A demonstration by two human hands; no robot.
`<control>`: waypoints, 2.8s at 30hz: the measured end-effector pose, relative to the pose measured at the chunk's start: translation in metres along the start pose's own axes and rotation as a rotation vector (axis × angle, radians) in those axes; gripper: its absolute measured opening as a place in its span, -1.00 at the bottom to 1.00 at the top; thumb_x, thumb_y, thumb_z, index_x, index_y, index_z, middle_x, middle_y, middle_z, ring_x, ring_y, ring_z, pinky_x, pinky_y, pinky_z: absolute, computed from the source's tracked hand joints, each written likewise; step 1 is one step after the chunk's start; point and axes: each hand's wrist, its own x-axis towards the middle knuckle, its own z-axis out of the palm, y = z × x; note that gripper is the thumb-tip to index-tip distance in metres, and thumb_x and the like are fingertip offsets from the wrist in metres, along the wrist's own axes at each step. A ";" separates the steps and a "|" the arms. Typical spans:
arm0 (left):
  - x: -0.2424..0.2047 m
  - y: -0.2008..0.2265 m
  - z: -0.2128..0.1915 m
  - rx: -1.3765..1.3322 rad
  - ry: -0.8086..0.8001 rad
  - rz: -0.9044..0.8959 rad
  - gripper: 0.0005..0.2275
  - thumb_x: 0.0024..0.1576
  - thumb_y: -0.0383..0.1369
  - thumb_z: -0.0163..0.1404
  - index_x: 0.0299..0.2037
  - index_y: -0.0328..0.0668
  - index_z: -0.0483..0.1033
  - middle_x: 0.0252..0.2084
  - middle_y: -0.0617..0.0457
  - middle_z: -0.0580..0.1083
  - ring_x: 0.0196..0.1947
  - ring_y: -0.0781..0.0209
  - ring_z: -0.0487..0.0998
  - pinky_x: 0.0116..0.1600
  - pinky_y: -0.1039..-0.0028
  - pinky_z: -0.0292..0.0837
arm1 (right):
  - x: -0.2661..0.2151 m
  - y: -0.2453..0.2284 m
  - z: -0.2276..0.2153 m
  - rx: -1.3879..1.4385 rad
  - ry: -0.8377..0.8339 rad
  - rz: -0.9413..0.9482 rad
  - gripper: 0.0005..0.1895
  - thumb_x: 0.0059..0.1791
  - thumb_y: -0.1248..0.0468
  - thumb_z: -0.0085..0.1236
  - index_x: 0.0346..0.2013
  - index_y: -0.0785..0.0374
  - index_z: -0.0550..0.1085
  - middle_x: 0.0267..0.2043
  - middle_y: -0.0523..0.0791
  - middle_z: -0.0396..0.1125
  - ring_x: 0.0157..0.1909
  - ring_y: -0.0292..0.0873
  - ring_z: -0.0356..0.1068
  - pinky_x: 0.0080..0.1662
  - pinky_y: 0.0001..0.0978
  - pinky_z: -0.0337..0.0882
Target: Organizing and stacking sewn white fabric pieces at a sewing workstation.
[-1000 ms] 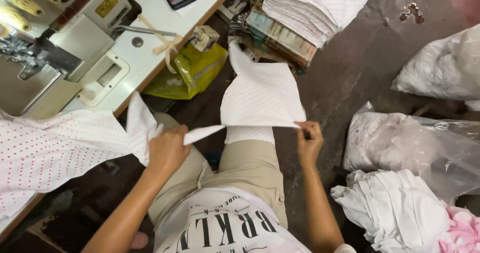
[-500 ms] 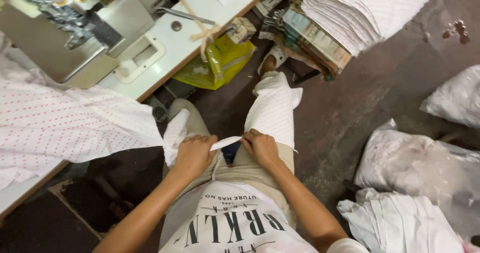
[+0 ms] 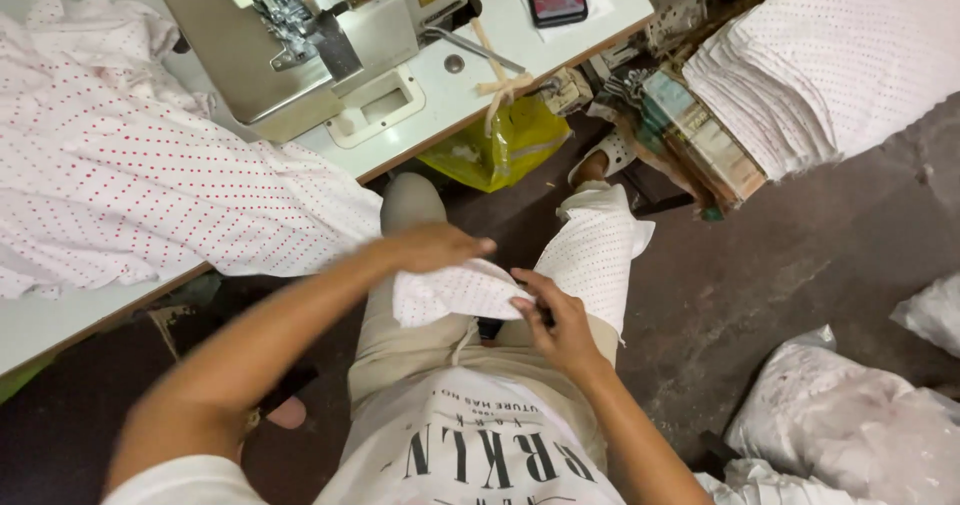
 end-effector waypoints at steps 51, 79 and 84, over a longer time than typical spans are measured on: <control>0.000 -0.036 0.109 0.268 0.339 -0.192 -0.84 0.18 -0.20 0.02 -0.23 -0.03 0.60 -0.39 -0.17 0.62 -0.29 -0.29 0.67 -0.18 0.04 0.55 | -0.134 0.166 -0.125 -0.528 0.173 1.090 -0.49 0.02 0.03 0.21 0.14 0.30 0.50 0.09 0.21 0.43 0.18 0.29 0.41 0.14 0.19 0.38; -0.064 0.002 0.034 0.403 0.536 -0.109 -0.79 0.25 -0.15 -0.12 -0.24 -0.03 0.49 -0.41 -0.14 0.61 -0.33 -0.25 0.65 -0.16 0.01 0.54 | 0.025 -0.042 -0.163 0.184 0.459 0.301 -0.81 -0.20 0.42 0.36 -0.49 0.25 0.45 -0.62 -0.22 0.21 -0.53 -0.36 0.14 -0.41 -0.58 0.14; -0.035 0.052 -0.010 0.525 1.063 0.201 -0.80 0.34 -0.11 -0.08 -0.28 0.10 0.40 -0.57 0.20 0.42 -0.53 0.11 0.55 -0.37 0.39 0.45 | 0.007 0.004 -0.220 -0.277 0.814 0.136 -0.83 -0.06 0.40 0.50 -0.23 0.19 0.65 -0.37 -0.14 0.45 -0.35 -0.39 0.26 -0.22 -0.56 0.25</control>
